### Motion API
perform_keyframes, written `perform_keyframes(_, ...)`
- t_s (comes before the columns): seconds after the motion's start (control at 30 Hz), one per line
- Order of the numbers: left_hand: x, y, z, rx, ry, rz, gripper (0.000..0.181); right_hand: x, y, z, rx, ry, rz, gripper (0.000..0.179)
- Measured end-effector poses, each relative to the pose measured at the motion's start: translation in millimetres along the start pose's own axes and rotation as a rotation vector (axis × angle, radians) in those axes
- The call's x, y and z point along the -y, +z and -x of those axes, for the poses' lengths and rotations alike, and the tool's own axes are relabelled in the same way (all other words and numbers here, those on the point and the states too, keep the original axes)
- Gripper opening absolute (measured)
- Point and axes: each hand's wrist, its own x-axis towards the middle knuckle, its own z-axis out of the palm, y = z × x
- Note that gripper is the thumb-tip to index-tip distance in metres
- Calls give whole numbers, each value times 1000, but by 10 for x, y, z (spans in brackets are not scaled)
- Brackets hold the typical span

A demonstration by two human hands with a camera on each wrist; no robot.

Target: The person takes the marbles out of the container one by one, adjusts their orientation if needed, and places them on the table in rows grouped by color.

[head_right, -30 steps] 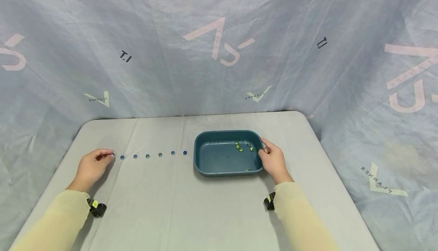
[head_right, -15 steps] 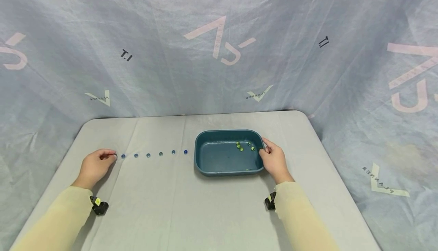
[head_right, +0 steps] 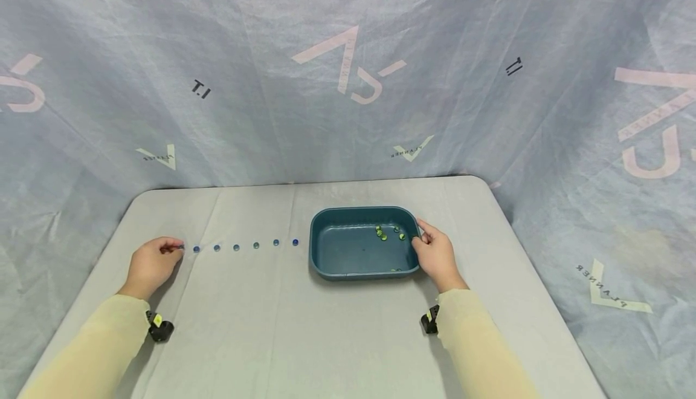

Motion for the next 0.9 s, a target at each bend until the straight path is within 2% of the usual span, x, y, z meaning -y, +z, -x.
perform_keyframes(0.33, -31, -9, -2, -1, -8, -12, 21, -7, 3, 10, 4, -5, -10, 52)
perform_keyframes(0.63, -43, -22, 21, 9, -20, 26, 24, -2, -3, 6, 5, -12, 0, 52)
perform_keyframes(0.8, -87, -81, 33, -10, 33, 52, 25, -3, 1, 13, 4, -11, -1, 52)
perform_keyframes(0.9, -220, -93, 40, -20, 73, 60, 24, -2, 4, 11, 3, -9, -2, 52)
